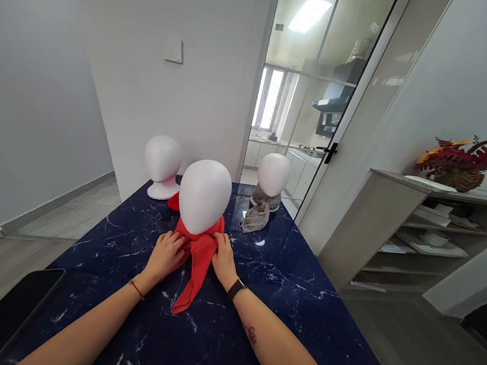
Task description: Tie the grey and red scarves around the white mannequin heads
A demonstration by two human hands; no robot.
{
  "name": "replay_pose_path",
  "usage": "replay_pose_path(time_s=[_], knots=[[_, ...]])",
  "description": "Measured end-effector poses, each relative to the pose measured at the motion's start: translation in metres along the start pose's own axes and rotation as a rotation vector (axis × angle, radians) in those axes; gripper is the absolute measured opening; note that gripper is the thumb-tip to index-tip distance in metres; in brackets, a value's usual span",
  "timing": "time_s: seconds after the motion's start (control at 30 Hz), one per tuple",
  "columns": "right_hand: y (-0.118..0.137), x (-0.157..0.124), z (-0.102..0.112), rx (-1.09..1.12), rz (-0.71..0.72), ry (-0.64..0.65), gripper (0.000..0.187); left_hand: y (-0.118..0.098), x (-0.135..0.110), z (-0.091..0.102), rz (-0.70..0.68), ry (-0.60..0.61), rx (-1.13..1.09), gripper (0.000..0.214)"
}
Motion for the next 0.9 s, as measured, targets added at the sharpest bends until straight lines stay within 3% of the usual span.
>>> replay_pose_path(time_s=[0.27,0.4,0.5,0.63,0.77,0.9], knots=[[-0.025,0.004,0.013,0.072,-0.129,-0.117,0.019,0.023,0.002,0.004,0.108,0.021,-0.024,0.02],[-0.074,0.003,0.024,0.369,-0.414,-0.248,0.012,0.044,0.0,0.011,0.192,-0.025,-0.069,0.022],[-0.11,-0.003,0.016,0.603,-0.625,-0.297,0.01,0.051,-0.001,0.011,0.214,-0.051,-0.105,0.024],[-0.137,-0.005,0.005,0.797,-0.787,-0.29,0.005,0.058,-0.002,0.005,0.249,-0.094,-0.225,0.025],[-0.141,-0.005,0.0,0.996,-0.898,-0.196,0.009,0.066,-0.005,-0.004,0.292,-0.135,-0.44,0.027],[-0.12,-0.011,-0.011,1.222,-0.979,-0.07,0.016,0.044,-0.005,-0.001,0.148,-0.1,-0.314,0.029]])
Point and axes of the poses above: each hand's wrist, its own x-axis towards the middle knuckle, its own z-axis out of the back of the hand, y = z × x, the point moved 10 cm from there along x, towards the middle knuckle, and after that the axes turned 12 degrees about -x, right-handed, at the moved point
